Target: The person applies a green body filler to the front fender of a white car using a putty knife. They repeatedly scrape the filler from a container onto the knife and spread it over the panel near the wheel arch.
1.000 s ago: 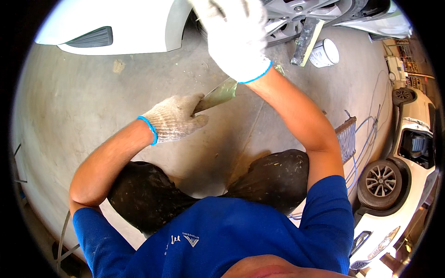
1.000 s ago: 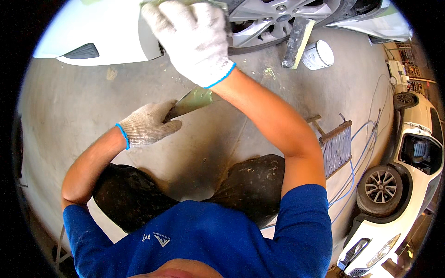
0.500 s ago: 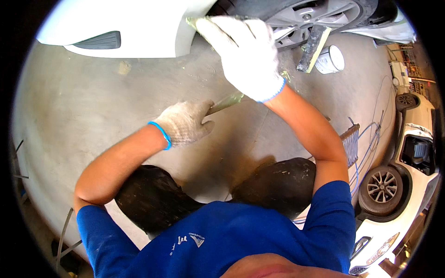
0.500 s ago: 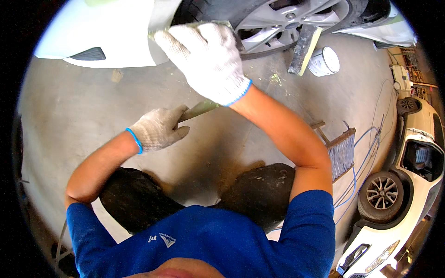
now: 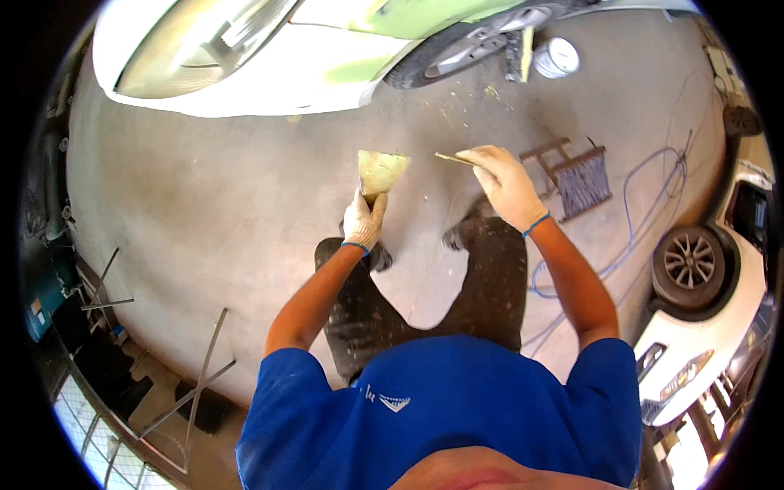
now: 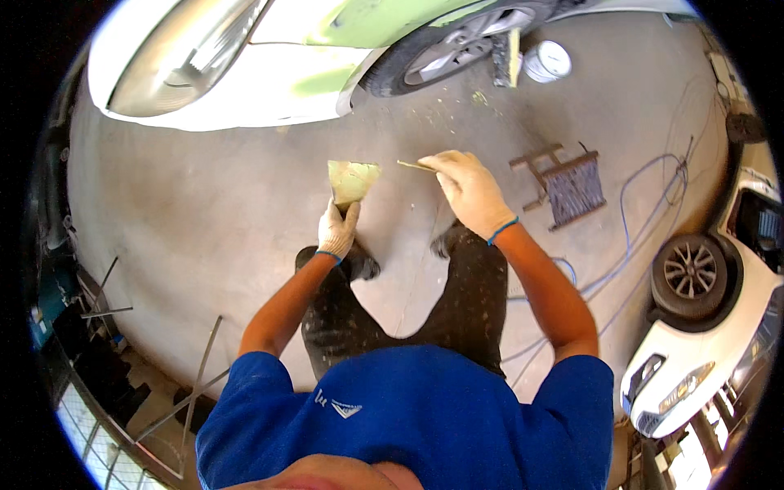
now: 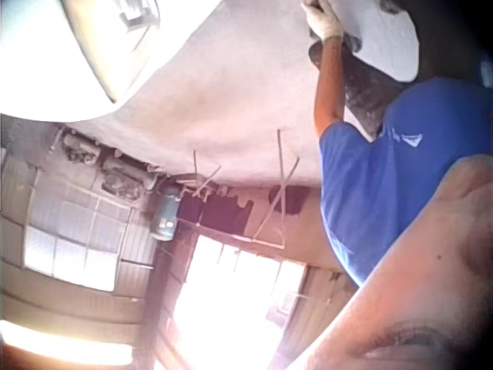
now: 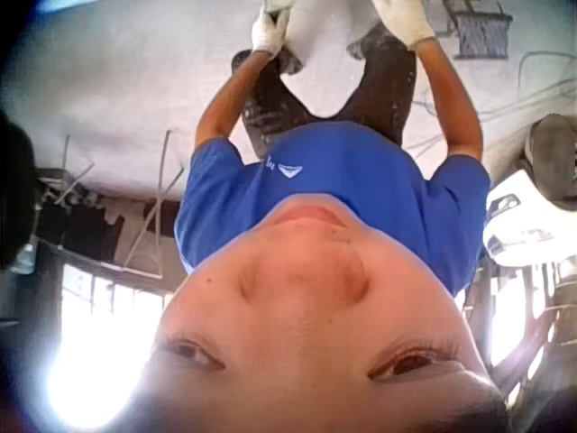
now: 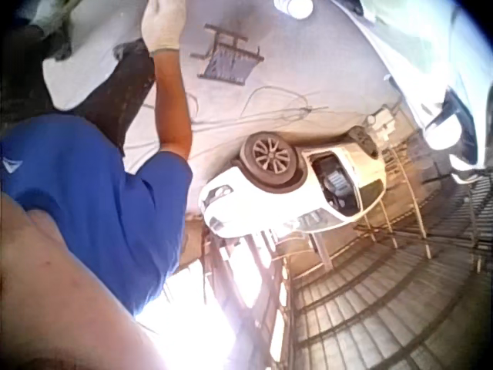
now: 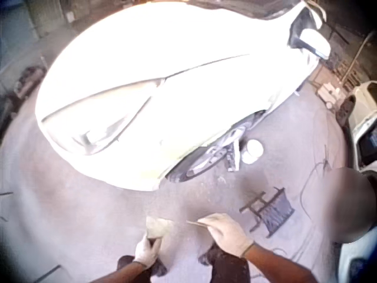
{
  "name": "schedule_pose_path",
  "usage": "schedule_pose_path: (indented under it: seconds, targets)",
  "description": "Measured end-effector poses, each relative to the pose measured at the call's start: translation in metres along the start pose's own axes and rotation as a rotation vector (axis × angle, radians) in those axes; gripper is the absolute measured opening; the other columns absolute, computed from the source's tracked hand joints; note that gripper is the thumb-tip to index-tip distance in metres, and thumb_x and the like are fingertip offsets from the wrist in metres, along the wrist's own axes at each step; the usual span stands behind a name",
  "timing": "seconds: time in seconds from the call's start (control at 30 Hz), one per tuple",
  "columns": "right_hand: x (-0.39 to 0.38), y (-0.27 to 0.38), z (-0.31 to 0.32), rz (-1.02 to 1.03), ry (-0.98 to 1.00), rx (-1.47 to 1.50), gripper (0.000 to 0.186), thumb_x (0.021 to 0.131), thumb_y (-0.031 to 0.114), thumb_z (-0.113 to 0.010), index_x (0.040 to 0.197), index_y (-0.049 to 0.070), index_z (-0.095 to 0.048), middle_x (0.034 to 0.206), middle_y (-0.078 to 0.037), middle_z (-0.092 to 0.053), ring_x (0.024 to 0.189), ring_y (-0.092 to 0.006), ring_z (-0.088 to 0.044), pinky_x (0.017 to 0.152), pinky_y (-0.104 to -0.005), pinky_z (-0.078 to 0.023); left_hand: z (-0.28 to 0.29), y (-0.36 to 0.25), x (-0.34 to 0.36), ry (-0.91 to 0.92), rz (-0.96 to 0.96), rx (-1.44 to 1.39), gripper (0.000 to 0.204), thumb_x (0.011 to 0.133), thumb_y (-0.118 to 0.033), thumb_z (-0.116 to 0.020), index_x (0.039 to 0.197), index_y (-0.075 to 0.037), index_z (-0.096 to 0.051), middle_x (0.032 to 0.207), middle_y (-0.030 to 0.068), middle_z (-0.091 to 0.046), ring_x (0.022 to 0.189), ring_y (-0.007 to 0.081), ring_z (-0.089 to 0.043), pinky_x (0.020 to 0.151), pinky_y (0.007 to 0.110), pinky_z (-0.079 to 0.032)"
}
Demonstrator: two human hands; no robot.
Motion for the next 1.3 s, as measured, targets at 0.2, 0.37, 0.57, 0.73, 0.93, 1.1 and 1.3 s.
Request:
schedule_pose_path:
  seconds: [0.2,0.37,0.57,0.73,0.93,1.1,1.3]
  targets:
    - [-0.120,0.193,0.100,-0.440,-0.099,0.729,0.039,0.094,0.008,-0.060,0.133,0.002,-0.060,0.116,-0.008,-0.068,0.105,-0.0173,-0.063,0.093,-0.0303,-0.049,0.113,-0.257,-0.201,0.605,0.176,-0.196,0.044,0.092,-0.040,-0.069,0.103,0.003,-0.065,0.076,0.0040,-0.063,0.062,0.0133,-0.058,0.059,0.031,-0.050]
    - [-0.190,0.285,0.110,-0.341,-0.043,0.605,0.031,0.092,0.007,-0.059,0.122,0.003,-0.066,0.112,-0.013,-0.069,0.109,-0.0250,-0.064,0.096,-0.0364,-0.049,0.173,-0.283,-0.275,0.646,0.159,-0.151,0.037,0.095,-0.036,-0.064,0.088,0.001,-0.063,0.064,0.0026,-0.060,0.055,0.0098,-0.053,0.050,0.030,-0.045]
    - [-0.301,0.318,0.128,-0.615,-0.176,0.360,0.035,0.093,0.018,-0.063,0.124,0.000,-0.062,0.102,-0.011,-0.071,0.098,-0.0201,-0.066,0.087,-0.0351,-0.052,0.202,-0.334,-0.318,0.724,0.195,-0.288,0.046,0.095,-0.047,-0.061,0.080,-0.004,-0.059,0.056,0.0030,-0.055,0.043,0.0122,-0.048,0.040,0.029,-0.037]
    - [-0.376,0.356,0.150,-0.554,-0.542,0.772,0.034,0.097,0.022,-0.063,0.118,-0.004,-0.060,0.099,-0.008,-0.069,0.092,-0.0118,-0.061,0.079,-0.0320,-0.053,0.189,-0.367,-0.413,1.239,0.134,0.091,0.052,0.094,-0.056,-0.059,0.088,-0.005,-0.060,0.063,0.0048,-0.058,0.050,0.0128,-0.054,0.044,0.029,-0.043]
    - [-0.568,0.289,0.132,-0.953,-0.661,0.087,0.030,0.094,0.018,-0.060,0.117,-0.001,-0.063,0.103,-0.010,-0.072,0.095,-0.0199,-0.067,0.082,-0.0349,-0.053,0.117,-0.385,-0.399,0.827,0.096,-0.355,0.051,0.096,-0.057,-0.054,0.087,-0.007,-0.058,0.062,0.0031,-0.056,0.053,0.0140,-0.054,0.052,0.030,-0.046]
    - [-0.880,0.155,-0.057,-1.264,-1.208,0.631,0.036,0.092,0.022,-0.058,0.122,0.001,-0.064,0.115,-0.017,-0.071,0.101,-0.0256,-0.069,0.082,-0.0378,-0.054,0.048,-0.237,-0.319,0.777,-0.438,0.795,0.051,0.092,-0.049,-0.058,0.091,0.001,-0.068,0.070,0.0129,-0.064,0.056,0.0208,-0.061,0.052,0.040,-0.047]
    - [-0.923,0.132,-0.081,-1.289,-0.966,0.360,0.040,0.092,0.030,-0.058,0.120,0.004,-0.066,0.115,-0.018,-0.070,0.103,-0.0280,-0.069,0.083,-0.0415,-0.054,0.183,-0.073,-0.350,0.559,0.488,0.854,0.029,0.091,-0.026,-0.053,0.079,-0.005,-0.068,0.070,0.0152,-0.068,0.054,0.0281,-0.064,0.052,0.047,-0.051]
Point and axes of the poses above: each hand's wrist, its own x-axis towards the middle knuckle, its own z-axis out of the back of the hand, y = z × x, the point moved 10 cm from there along x, towards the middle knuckle
